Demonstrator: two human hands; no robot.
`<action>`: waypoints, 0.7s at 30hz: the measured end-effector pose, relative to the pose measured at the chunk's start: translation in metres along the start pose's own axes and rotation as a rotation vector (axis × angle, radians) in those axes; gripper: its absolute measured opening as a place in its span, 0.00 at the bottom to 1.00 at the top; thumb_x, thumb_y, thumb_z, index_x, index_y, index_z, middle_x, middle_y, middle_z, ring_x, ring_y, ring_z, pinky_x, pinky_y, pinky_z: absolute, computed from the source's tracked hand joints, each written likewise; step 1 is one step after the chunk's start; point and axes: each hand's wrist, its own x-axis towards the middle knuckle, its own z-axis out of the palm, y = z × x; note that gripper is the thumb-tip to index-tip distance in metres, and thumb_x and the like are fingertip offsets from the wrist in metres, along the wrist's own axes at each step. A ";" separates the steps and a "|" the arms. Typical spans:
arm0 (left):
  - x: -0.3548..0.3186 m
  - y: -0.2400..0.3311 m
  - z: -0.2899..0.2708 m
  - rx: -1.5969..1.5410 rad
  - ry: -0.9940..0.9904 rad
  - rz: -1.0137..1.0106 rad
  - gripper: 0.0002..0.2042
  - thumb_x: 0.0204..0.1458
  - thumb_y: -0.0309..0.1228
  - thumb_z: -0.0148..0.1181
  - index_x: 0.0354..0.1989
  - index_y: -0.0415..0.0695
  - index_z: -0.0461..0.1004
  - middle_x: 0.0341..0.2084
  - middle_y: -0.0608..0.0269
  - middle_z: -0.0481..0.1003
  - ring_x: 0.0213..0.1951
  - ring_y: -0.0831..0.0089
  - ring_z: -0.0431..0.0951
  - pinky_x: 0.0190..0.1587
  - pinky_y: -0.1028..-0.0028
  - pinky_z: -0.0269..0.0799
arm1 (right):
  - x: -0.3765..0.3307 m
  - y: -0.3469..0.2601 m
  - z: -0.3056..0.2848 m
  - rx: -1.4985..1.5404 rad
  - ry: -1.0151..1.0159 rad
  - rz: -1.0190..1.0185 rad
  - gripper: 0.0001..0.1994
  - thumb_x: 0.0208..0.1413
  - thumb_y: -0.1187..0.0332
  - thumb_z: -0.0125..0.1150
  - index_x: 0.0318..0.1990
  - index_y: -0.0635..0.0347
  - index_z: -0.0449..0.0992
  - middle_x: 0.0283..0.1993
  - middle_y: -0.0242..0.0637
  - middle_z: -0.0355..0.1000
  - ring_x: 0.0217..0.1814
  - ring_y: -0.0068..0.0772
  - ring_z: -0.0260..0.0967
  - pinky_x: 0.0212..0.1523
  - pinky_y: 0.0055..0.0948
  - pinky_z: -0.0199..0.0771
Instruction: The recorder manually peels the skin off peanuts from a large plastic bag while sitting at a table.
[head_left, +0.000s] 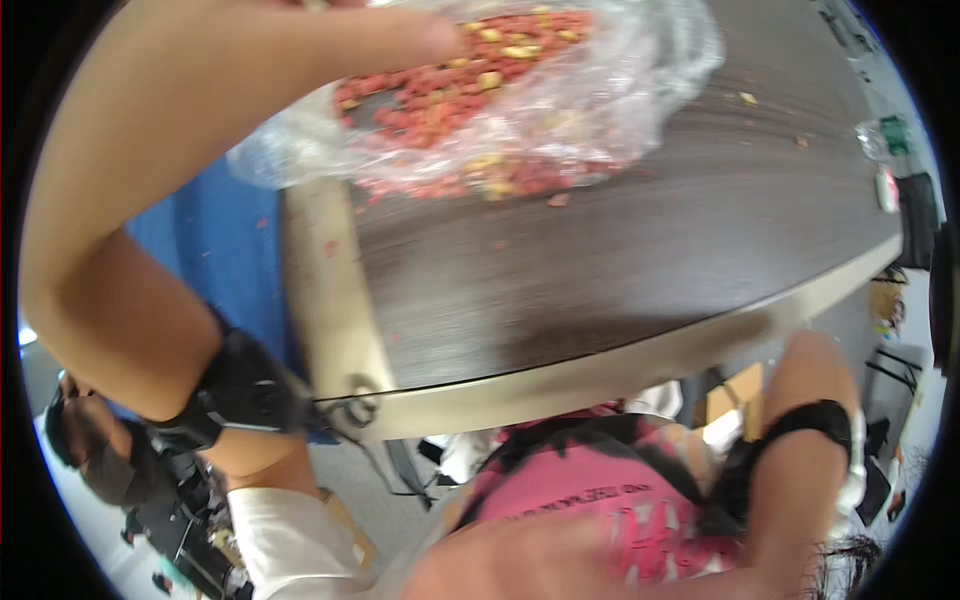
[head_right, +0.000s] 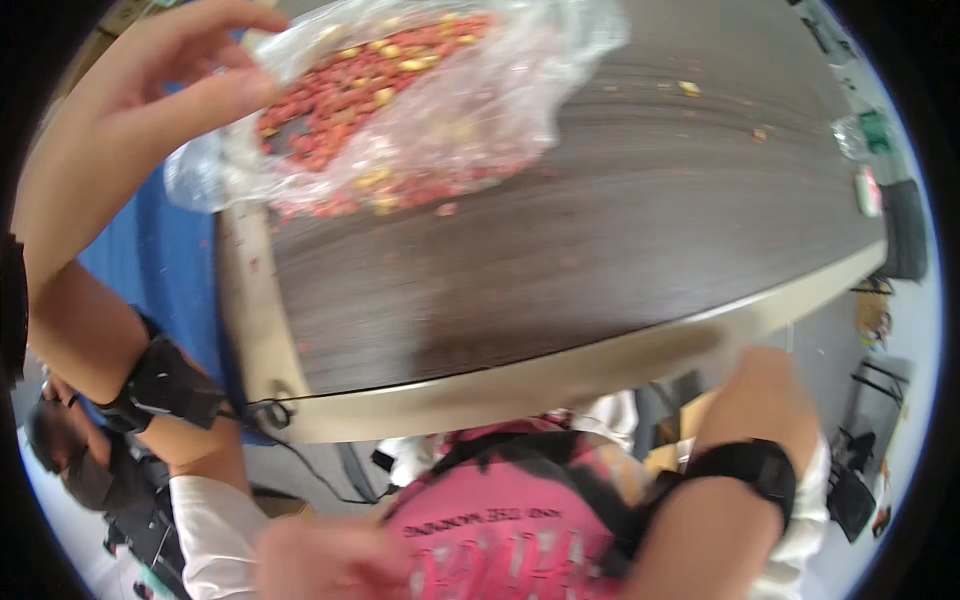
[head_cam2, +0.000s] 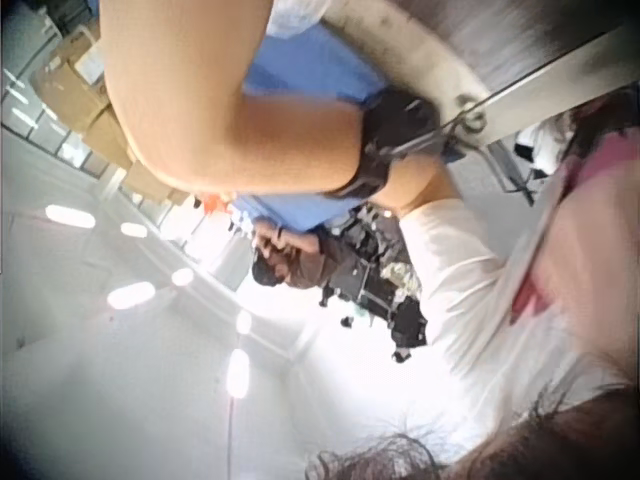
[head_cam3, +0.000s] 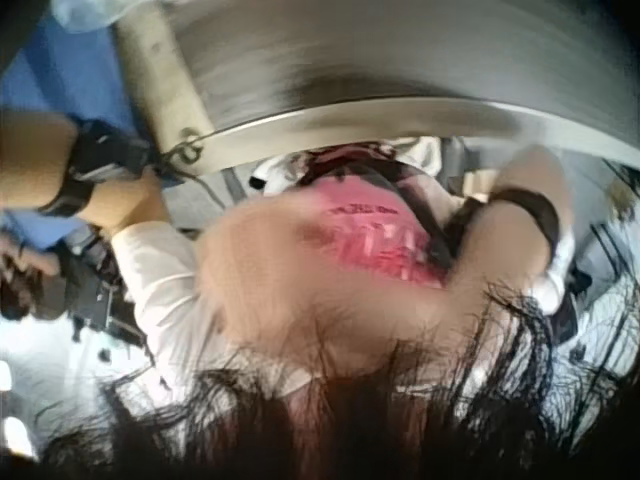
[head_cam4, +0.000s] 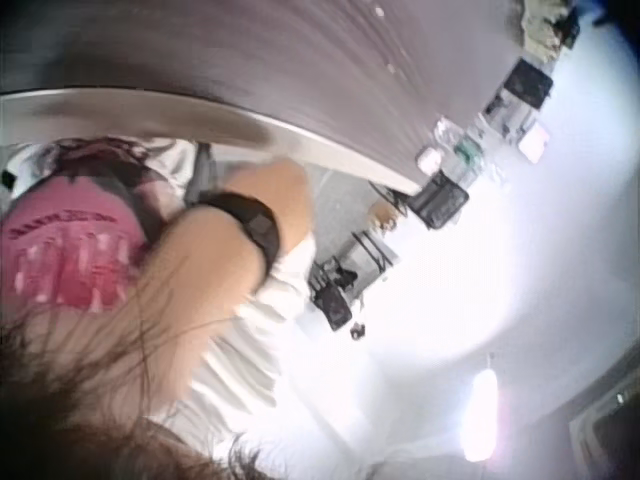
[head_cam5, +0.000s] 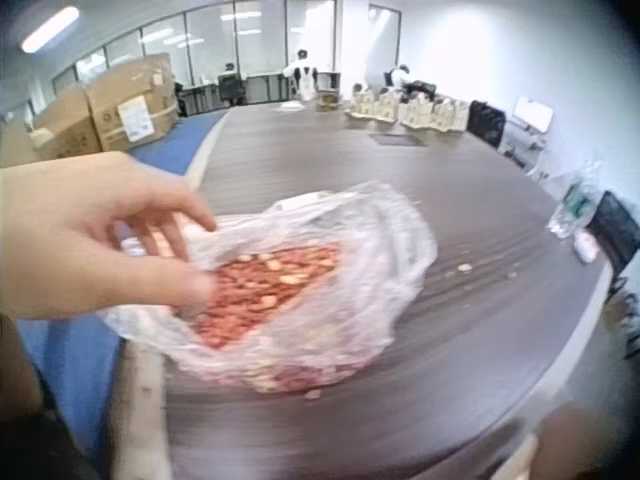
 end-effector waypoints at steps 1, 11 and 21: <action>0.004 -0.001 -0.002 0.022 -0.012 -0.012 0.22 0.61 0.40 0.62 0.61 0.43 0.72 0.46 0.64 0.75 0.49 0.74 0.74 0.51 0.75 0.68 | 0.005 -0.020 -0.008 -0.014 0.018 -0.001 0.06 0.42 0.70 0.62 0.22 0.60 0.71 0.23 0.37 0.62 0.27 0.35 0.61 0.28 0.38 0.62; 0.023 0.033 0.013 -0.332 -0.239 0.036 0.21 0.62 0.38 0.61 0.60 0.40 0.73 0.48 0.62 0.77 0.50 0.72 0.76 0.50 0.76 0.71 | 0.105 -0.020 -0.029 0.011 -0.217 0.217 0.08 0.43 0.68 0.61 0.22 0.61 0.71 0.22 0.36 0.61 0.21 0.34 0.56 0.21 0.34 0.59; 0.016 0.096 0.039 -0.257 -0.219 0.010 0.21 0.61 0.38 0.62 0.59 0.40 0.74 0.46 0.62 0.77 0.49 0.73 0.76 0.49 0.75 0.71 | 0.145 0.018 -0.025 0.127 -0.122 0.164 0.08 0.45 0.68 0.62 0.22 0.61 0.72 0.21 0.34 0.61 0.20 0.33 0.56 0.20 0.32 0.58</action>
